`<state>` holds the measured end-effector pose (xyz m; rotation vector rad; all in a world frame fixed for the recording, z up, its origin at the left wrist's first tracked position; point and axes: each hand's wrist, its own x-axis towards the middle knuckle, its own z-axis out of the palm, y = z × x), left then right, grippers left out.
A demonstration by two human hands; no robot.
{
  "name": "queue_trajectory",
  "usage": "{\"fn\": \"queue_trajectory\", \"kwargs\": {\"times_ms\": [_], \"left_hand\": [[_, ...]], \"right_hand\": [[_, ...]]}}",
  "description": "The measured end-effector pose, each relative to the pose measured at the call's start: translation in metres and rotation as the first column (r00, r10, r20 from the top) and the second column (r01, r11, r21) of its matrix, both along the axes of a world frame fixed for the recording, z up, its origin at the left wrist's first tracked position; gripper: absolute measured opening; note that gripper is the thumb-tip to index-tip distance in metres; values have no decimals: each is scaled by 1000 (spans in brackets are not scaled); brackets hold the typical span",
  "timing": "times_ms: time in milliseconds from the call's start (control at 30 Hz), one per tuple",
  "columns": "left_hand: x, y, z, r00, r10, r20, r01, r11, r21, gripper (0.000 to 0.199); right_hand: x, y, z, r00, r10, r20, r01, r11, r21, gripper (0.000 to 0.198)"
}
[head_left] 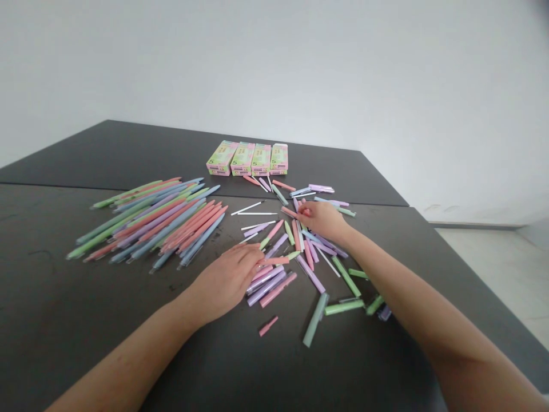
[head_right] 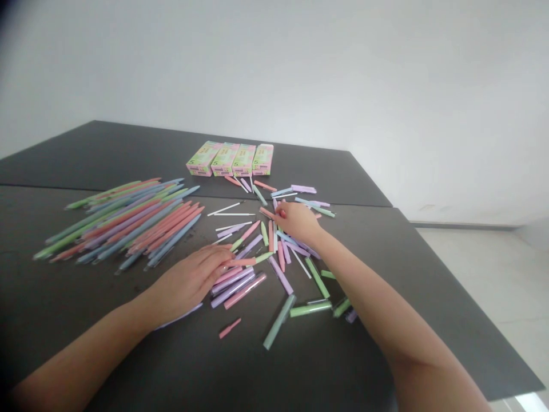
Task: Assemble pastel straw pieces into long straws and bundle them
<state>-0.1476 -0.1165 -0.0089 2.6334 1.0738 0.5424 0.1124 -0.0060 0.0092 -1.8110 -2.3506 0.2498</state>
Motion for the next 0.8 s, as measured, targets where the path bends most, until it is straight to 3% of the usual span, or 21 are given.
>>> {"fn": "queue_trajectory", "kwargs": {"times_ms": [133,233,400,433,500,633,800], "left_hand": [[0,0,1,1000,7,-14,-7,1000,6,28],[0,0,2,1000,2,-11,-1,1000,23,28],[1,2,2,1000,6,-23,-5,999,48,29],[1,2,2,999,11,-40,-9,998,56,29],[1,2,3,997,15,-82,-9,997,79,30],[0,1,4,990,23,-140,-9,995,97,32],[0,1,3,992,38,-117,-30,997,76,33]], "right_hand": [[-15,-7,-3,988,-3,155,6,1000,-22,28],[-27,-20,0,982,31,189,-25,999,-30,37],[-27,-26,7,976,199,88,-196,980,-38,42],[-21,-21,8,981,185,52,-184,983,-25,40],[-1,-4,9,1000,11,-8,-11,1000,17,45],[48,33,4,974,-225,43,222,973,66,51],[69,32,-10,954,-192,230,210,976,-57,49]]}}
